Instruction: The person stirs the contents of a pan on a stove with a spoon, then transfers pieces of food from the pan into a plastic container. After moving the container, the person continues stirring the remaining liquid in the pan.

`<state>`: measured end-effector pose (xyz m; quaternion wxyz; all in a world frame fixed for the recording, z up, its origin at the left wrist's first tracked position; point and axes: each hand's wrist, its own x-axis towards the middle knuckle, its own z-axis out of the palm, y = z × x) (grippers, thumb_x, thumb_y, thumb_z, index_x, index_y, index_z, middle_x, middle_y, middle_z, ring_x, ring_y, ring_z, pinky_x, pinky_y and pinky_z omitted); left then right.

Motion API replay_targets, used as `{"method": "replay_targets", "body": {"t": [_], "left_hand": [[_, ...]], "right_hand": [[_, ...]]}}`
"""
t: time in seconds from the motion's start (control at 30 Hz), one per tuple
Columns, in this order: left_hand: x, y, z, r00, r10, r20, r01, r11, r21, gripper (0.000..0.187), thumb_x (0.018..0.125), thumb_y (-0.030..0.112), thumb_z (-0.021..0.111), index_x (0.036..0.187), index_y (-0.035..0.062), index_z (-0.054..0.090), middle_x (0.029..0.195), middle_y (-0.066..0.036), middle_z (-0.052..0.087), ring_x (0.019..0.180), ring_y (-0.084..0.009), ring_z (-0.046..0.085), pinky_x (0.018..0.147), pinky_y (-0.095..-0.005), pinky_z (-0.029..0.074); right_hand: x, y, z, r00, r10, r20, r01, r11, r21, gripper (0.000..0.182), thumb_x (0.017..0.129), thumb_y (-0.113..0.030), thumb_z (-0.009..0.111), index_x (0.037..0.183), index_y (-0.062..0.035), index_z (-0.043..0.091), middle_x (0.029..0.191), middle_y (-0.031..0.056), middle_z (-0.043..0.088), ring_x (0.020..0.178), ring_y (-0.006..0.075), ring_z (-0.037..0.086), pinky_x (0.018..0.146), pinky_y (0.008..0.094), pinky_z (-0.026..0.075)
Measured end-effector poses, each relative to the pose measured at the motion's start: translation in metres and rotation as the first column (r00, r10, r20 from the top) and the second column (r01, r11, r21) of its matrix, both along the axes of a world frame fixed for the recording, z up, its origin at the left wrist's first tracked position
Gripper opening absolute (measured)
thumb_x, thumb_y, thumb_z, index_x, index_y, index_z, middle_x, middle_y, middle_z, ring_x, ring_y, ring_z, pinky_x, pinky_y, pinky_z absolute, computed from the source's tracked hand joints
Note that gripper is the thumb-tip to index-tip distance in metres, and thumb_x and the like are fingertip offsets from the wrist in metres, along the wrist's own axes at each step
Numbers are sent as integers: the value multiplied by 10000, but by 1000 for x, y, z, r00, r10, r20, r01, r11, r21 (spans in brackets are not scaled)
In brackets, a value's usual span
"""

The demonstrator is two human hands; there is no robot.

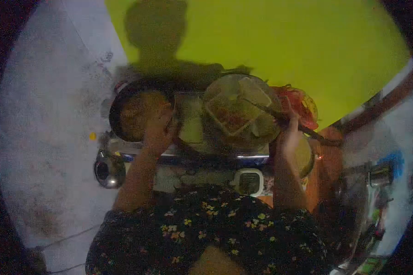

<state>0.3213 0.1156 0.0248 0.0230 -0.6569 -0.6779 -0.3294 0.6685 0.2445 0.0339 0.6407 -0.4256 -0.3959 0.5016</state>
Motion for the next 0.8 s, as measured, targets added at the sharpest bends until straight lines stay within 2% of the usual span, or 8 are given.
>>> {"method": "replay_targets", "body": {"t": [0.1, 0.17, 0.3, 0.37, 0.47, 0.63, 0.7, 0.8], "left_hand": [[-16, -10, -5, 999, 40, -4, -40, 999, -6, 330, 888, 197, 595, 1153, -1, 588, 1251, -207, 521, 1120, -391, 523, 938, -467, 436], [-32, -17, -16, 997, 57, -58, -54, 998, 42, 353, 881, 198, 601, 1173, 2, 576, 1260, -218, 509, 1134, -403, 509, 956, -473, 420], [-52, -36, -15, 988, 110, 108, -108, 994, -22, 430, 865, 215, 615, 1235, 11, 534, 1300, -229, 474, 1177, -420, 470, 996, -481, 385], [-73, -47, -26, 989, 140, 43, -139, 990, -13, 472, 860, 228, 619, 1264, 11, 508, 1317, -231, 458, 1192, -420, 461, 1005, -478, 382], [-92, -65, -22, 973, 222, 58, -219, 974, -50, 437, 886, 205, 601, 1276, 37, 496, 1341, -205, 450, 1231, -387, 442, 1032, -457, 369], [-125, -91, -12, 937, 329, 117, -318, 943, -98, 470, 882, 217, 607, 1295, 36, 473, 1345, -209, 442, 1241, -391, 431, 1036, -463, 366], [-148, -101, -13, 949, 290, 127, -279, 956, -95, 519, 873, 235, 595, 1313, 3, 447, 1352, -237, 425, 1251, -425, 408, 1037, -484, 353], [-177, -116, -19, 934, 356, -15, -356, 931, -81, 523, 869, 229, 593, 1316, 2, 441, 1355, -233, 419, 1248, -418, 414, 1047, -472, 346]], "right_hand": [[-10, 13, -21, 964, 233, -131, -224, 971, 84, 336, 952, -297, 503, 1069, 13, 559, 895, 121, 630, 741, 191, 626, 571, 324, 514], [-28, 18, -45, 906, 24, 422, -162, 942, 295, 263, 937, -257, 535, 1036, -16, 568, 884, 112, 624, 772, 194, 621, 625, 337, 507], [-91, 19, -50, 921, 300, -246, -272, 952, 143, 211, 935, -205, 549, 1051, -32, 582, 959, 93, 616, 823, 212, 625, 675, 336, 511], [-118, -4, -36, 927, 239, 290, -280, 954, 108, 238, 941, -234, 546, 1054, -30, 593, 1046, 91, 597, 917, 238, 609, 777, 363, 510], [-150, -17, -10, 427, -148, 892, -542, 748, 384, 234, 944, -239, 538, 1032, -34, 608, 1077, 114, 584, 1017, 264, 572, 890, 390, 466], [-218, -35, -3, 713, -2, 701, -591, 536, 603, 159, 858, -27, 608, 1017, -33, 604, 973, 128, 624, 868, 223, 616, 722, 304, 518], [-248, -46, -1, 795, 579, 181, -597, 800, 66, 242, 849, -31, 615, 1085, -40, 559, 974, 108, 618, 864, 202, 614, 720, 289, 518], [-273, -48, 1, 698, 652, -294, -716, 632, -297, 384, 829, -73, 612, 1189, -45, 480, 958, 75, 600, 836, 170, 601, 708, 258, 500]]}}
